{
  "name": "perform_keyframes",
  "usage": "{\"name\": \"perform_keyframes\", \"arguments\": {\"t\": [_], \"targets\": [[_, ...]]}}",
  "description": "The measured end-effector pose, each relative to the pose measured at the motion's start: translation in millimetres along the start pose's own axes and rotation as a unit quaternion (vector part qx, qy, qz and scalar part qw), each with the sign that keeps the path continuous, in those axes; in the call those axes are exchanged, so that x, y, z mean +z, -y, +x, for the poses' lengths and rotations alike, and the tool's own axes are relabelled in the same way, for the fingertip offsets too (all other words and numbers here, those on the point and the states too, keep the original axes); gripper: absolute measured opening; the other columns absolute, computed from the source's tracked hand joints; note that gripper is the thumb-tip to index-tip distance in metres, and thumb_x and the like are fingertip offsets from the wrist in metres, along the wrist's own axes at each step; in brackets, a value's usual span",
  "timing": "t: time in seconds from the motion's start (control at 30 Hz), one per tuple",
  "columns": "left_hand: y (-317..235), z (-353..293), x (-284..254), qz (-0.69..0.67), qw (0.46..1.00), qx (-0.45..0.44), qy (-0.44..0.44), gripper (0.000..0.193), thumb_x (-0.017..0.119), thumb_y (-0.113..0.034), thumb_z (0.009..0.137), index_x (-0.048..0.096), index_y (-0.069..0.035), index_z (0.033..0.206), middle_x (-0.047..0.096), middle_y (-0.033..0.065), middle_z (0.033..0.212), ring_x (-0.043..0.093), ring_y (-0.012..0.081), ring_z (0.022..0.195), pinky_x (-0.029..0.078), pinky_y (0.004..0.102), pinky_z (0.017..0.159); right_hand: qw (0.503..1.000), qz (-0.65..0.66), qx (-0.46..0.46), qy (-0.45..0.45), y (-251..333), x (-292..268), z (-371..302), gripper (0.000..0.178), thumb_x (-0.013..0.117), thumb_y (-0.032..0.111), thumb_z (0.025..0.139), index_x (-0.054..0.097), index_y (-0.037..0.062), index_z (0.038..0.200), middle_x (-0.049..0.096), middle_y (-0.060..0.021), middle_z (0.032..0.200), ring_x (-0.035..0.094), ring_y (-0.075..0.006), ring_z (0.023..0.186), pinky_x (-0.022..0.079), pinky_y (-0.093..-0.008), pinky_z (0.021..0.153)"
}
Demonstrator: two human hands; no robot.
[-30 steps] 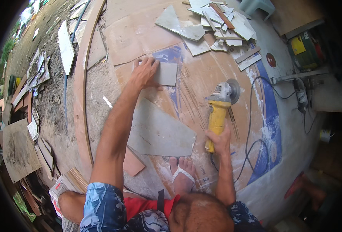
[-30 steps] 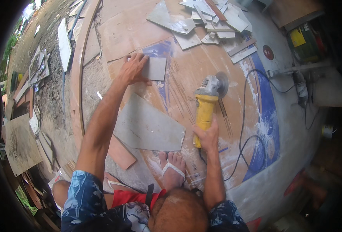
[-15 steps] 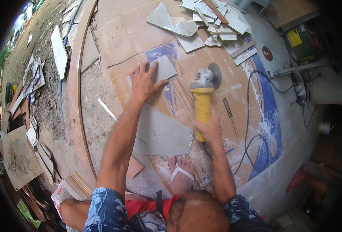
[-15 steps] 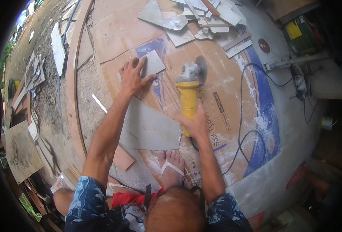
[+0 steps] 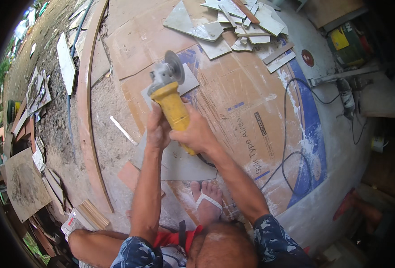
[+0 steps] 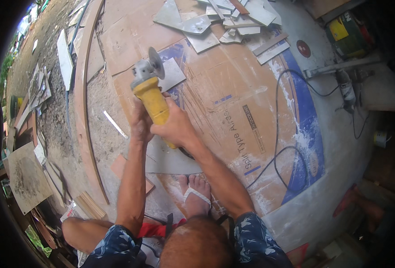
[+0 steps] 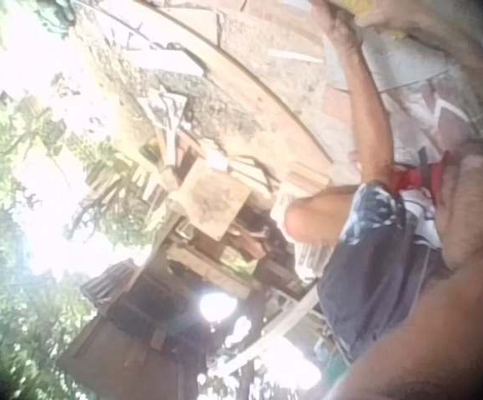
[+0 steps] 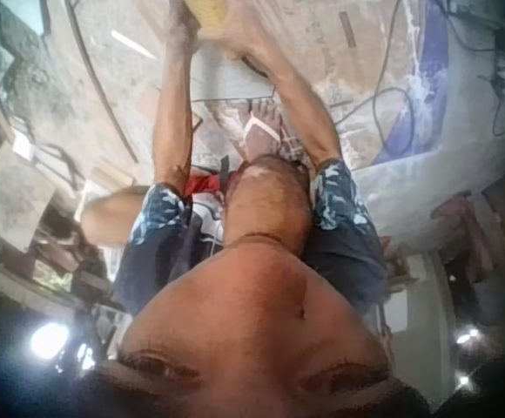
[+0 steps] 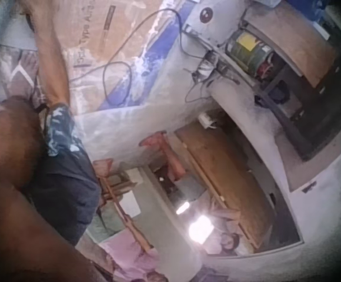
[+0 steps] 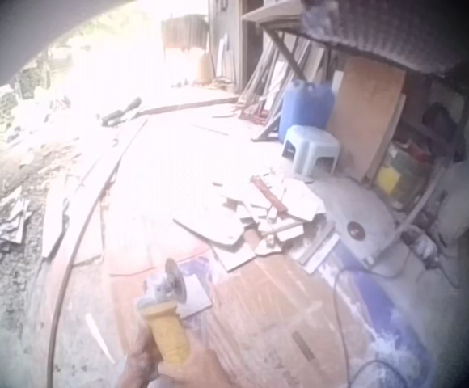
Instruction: The person uses an angle grinder to cut rectangular ceramic tiles on a cardboard-covered floor. They handle the tiles one at a time, cut them, and stack the finished pieces.
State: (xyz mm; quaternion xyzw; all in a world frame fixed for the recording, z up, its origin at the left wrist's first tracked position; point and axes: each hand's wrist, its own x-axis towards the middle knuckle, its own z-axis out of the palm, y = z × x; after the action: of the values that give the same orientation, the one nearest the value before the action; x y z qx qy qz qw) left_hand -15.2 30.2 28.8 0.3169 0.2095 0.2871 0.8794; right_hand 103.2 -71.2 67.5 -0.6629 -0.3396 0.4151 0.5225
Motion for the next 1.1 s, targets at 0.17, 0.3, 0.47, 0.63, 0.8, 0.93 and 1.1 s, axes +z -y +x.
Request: {"name": "perform_keyframes", "arguments": {"t": [0.17, 0.3, 0.47, 0.63, 0.8, 0.93, 1.1], "targets": [[-9.5, 1.8, 9.7, -0.045, 0.998, 0.032, 0.012, 0.073, 0.048, -0.062, 0.112, 0.050, -0.002, 0.153, 0.067, 0.0191, 0.137, 0.067, 0.0287, 0.125, 0.057, 0.0443, 0.107, 1.000, 0.009, -0.016, 0.015, 5.0, 10.2, 6.6, 0.088, 0.083, 0.024, 0.074, 0.049, -0.0057, 0.150, 0.072, -0.0213, 0.121, 0.072, -0.0313, 0.112, 0.056, -0.0412, 0.099], [-9.1, 1.0, 8.0, -0.041, 0.999, 0.024, -0.007, 0.077, 0.047, -0.065, 0.111, 0.053, 0.000, 0.151, 0.068, 0.0207, 0.132, 0.070, 0.0296, 0.119, 0.058, 0.0438, 0.104, 0.999, 0.011, -0.032, 0.004, 3.7, 14.0, 1.7, 0.088, 0.084, 0.025, 0.074, 0.049, -0.0049, 0.150, 0.073, -0.0215, 0.121, 0.073, -0.0322, 0.111, 0.056, -0.0405, 0.099], [9.7, 11.1, 0.2, -0.146, 0.989, -0.025, -0.025, 0.081, 0.049, -0.068, 0.109, 0.054, 0.003, 0.148, 0.068, 0.0250, 0.129, 0.069, 0.0362, 0.118, 0.058, 0.0481, 0.105, 1.000, -0.005, -0.006, 0.004, 5.8, 0.6, -6.8, 0.092, 0.088, 0.027, 0.074, 0.047, -0.0029, 0.151, 0.073, -0.0230, 0.121, 0.074, -0.0348, 0.114, 0.057, -0.0418, 0.098], [21.3, 31.1, 2.1, -0.189, 0.980, -0.059, -0.020, 0.086, 0.048, -0.073, 0.106, 0.056, 0.003, 0.147, 0.068, 0.0250, 0.130, 0.070, 0.0378, 0.118, 0.059, 0.0493, 0.104, 0.998, -0.062, 0.014, -0.007, -11.1, -10.8, 5.7, 0.092, 0.088, 0.029, 0.073, 0.049, -0.0008, 0.151, 0.074, -0.0279, 0.120, 0.075, -0.0418, 0.113, 0.058, -0.0462, 0.097], [7.5, 57.8, 13.8, -0.018, 0.991, -0.060, -0.116, 0.086, 0.053, -0.076, 0.104, 0.060, 0.000, 0.144, 0.070, 0.0179, 0.127, 0.069, 0.0316, 0.116, 0.058, 0.0443, 0.101, 0.981, -0.189, 0.049, -0.023, -24.8, -29.7, 38.7, 0.088, 0.083, 0.031, 0.074, 0.049, -0.0023, 0.148, 0.075, -0.0326, 0.112, 0.074, -0.0488, 0.107, 0.059, -0.0512, 0.092], [-3.8, 77.3, -22.4, 0.342, 0.925, 0.050, -0.158, 0.067, 0.064, -0.061, 0.107, 0.070, 0.000, 0.132, 0.072, 0.0086, 0.119, 0.066, 0.0170, 0.107, 0.053, 0.0324, 0.096, 0.980, -0.191, 0.057, -0.020, -24.3, -35.2, 61.2, 0.089, 0.082, 0.030, 0.073, 0.049, -0.0048, 0.148, 0.075, -0.0351, 0.110, 0.074, -0.0500, 0.106, 0.060, -0.0512, 0.093], [0.3, 91.5, -41.1, 0.435, 0.886, 0.062, -0.149, 0.060, 0.068, -0.054, 0.107, 0.072, 0.003, 0.125, 0.072, 0.0064, 0.113, 0.060, 0.0111, 0.101, 0.051, 0.0280, 0.090, 0.972, -0.221, 0.074, -0.006, -33.1, -32.6, 76.5, 0.087, 0.082, 0.031, 0.073, 0.050, -0.0008, 0.148, 0.075, -0.0333, 0.114, 0.073, -0.0502, 0.110, 0.059, -0.0543, 0.096]]}}
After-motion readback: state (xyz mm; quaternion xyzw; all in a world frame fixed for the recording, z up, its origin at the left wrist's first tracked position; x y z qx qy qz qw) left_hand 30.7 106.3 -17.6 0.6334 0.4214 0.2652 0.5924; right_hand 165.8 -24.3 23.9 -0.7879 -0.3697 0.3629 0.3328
